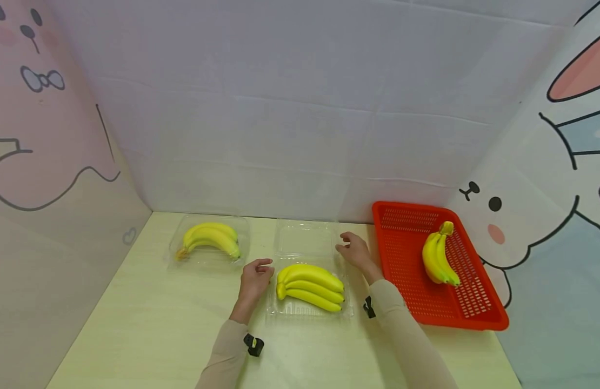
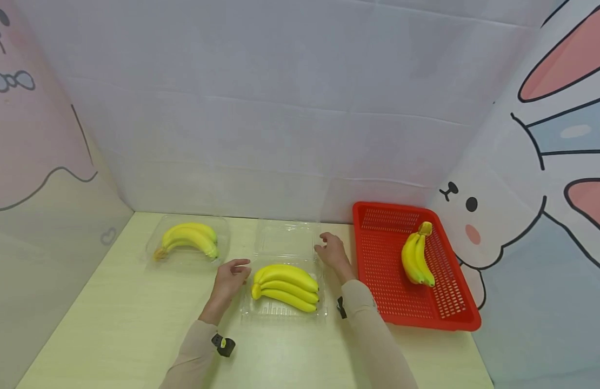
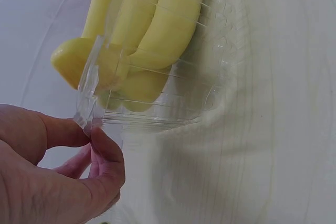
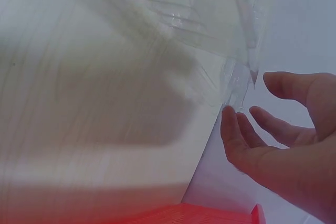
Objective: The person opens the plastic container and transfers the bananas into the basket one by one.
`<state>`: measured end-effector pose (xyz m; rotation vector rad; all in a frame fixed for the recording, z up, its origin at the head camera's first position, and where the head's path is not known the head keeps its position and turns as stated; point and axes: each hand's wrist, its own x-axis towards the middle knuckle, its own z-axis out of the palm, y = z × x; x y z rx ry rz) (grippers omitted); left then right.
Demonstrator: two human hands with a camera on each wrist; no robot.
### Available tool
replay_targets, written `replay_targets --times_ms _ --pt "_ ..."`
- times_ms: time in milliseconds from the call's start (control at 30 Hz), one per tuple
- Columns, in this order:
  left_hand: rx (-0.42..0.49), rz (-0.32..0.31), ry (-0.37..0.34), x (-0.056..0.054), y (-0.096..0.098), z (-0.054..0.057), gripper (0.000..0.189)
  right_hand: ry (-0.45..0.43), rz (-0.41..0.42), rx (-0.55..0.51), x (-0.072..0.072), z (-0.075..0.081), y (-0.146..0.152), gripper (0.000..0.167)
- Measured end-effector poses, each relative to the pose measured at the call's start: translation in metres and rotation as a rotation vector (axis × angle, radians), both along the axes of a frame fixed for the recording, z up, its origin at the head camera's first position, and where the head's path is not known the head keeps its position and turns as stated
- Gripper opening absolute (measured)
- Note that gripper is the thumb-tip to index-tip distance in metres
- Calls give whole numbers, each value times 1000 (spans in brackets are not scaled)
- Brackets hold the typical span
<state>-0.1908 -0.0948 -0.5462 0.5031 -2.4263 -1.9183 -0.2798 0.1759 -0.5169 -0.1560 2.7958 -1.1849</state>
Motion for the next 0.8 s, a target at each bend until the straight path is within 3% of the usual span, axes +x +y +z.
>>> replay_targets --times_ms 433,800 --pt "-7 -5 -10 0 0 -1 26 97 95 66 5 9 -4 38" --pt "-8 0 -14 0 0 -1 25 100 179 76 14 16 -13 38"
